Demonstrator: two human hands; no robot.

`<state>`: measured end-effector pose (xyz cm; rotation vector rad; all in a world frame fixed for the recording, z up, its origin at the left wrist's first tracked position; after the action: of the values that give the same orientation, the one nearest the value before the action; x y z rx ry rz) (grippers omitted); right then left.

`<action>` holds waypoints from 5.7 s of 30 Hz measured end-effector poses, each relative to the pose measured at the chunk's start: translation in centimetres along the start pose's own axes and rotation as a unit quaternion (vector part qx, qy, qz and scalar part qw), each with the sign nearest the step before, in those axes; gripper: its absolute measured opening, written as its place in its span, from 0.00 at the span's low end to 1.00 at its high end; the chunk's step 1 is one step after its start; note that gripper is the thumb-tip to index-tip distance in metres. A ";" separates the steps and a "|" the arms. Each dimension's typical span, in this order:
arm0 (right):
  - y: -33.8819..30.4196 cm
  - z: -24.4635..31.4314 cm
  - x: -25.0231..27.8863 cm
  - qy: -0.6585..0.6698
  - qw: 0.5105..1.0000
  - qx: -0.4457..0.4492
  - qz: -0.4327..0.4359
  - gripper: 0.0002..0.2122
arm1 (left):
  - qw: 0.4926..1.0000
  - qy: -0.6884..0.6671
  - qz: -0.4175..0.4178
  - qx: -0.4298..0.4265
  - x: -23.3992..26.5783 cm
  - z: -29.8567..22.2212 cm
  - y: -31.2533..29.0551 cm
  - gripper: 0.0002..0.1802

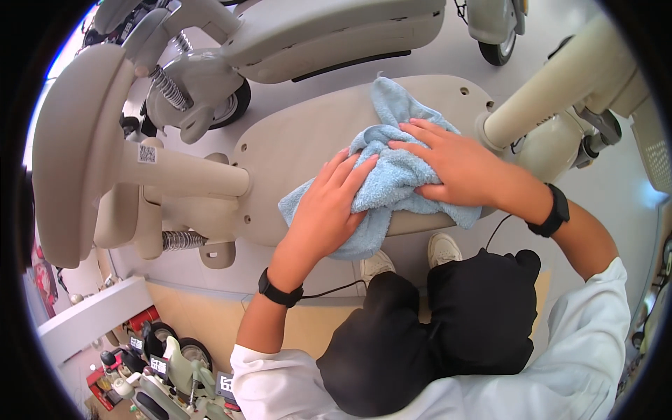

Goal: Wiping down several electric scooters with a blue cloth.

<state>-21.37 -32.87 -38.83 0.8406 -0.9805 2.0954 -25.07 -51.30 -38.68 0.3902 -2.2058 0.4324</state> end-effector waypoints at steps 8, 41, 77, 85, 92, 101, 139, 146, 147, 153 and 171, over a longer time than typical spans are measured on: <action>4.0 5.3 -1.3 0.007 0.993 0.108 0.043 0.37 | 0.998 0.028 -0.019 0.062 1.5 2.3 -4.6 0.39; 9.1 7.2 -3.3 -0.350 0.923 0.107 0.117 0.21 | 0.934 -0.213 -0.113 0.262 3.5 4.7 -8.4 0.31; 9.9 35.3 31.0 0.107 0.956 0.093 -0.257 0.30 | 0.830 -0.017 -0.479 0.286 38.6 -6.8 -21.4 0.25; 13.7 34.8 30.8 0.054 0.992 0.059 -0.096 0.37 | 0.835 -0.100 -0.423 0.337 37.1 -3.9 -21.0 0.31; 16.1 35.7 30.3 0.078 0.992 0.059 -0.080 0.34 | 0.821 -0.081 -0.465 0.322 38.2 -2.5 -21.8 0.30; 17.5 33.9 31.6 0.155 0.982 0.010 -0.106 0.36 | 0.894 -0.068 -0.294 0.332 42.9 2.3 -18.3 0.35; 25.6 45.6 31.4 0.132 0.965 -0.159 -0.160 0.34 | 0.868 -0.375 -0.269 0.185 43.7 13.7 -28.1 0.33; 33.3 51.6 25.4 0.147 0.960 -0.142 -0.191 0.32 | 0.929 -0.186 -0.276 0.162 45.7 20.7 -36.4 0.29; 35.3 52.1 24.2 0.150 0.958 -0.135 -0.201 0.32 | 0.934 -0.161 -0.264 0.178 45.7 22.5 -37.6 0.29; 44.4 52.6 18.8 0.176 0.953 -0.161 -0.187 0.36 | 0.933 -0.119 -0.164 0.298 43.9 30.6 -39.6 0.31; 29.8 41.7 11.9 0.333 0.770 -0.468 -0.278 0.29 | 0.993 -0.111 -0.033 0.032 37.0 21.8 -23.1 0.36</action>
<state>-40.20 -78.28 -19.98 -0.1550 -1.0122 0.9946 -52.59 -86.16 -18.45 0.5684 -2.3910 0.4413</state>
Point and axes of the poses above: each hand's wrist, its own y-axis towards the middle knuckle, its own x-axis out of the back of the hand, z = x × y, the point moved 7 cm from there along y, towards the middle knuckle, and after that the axes turned 15 degrees about z, right-handed, at the moved point
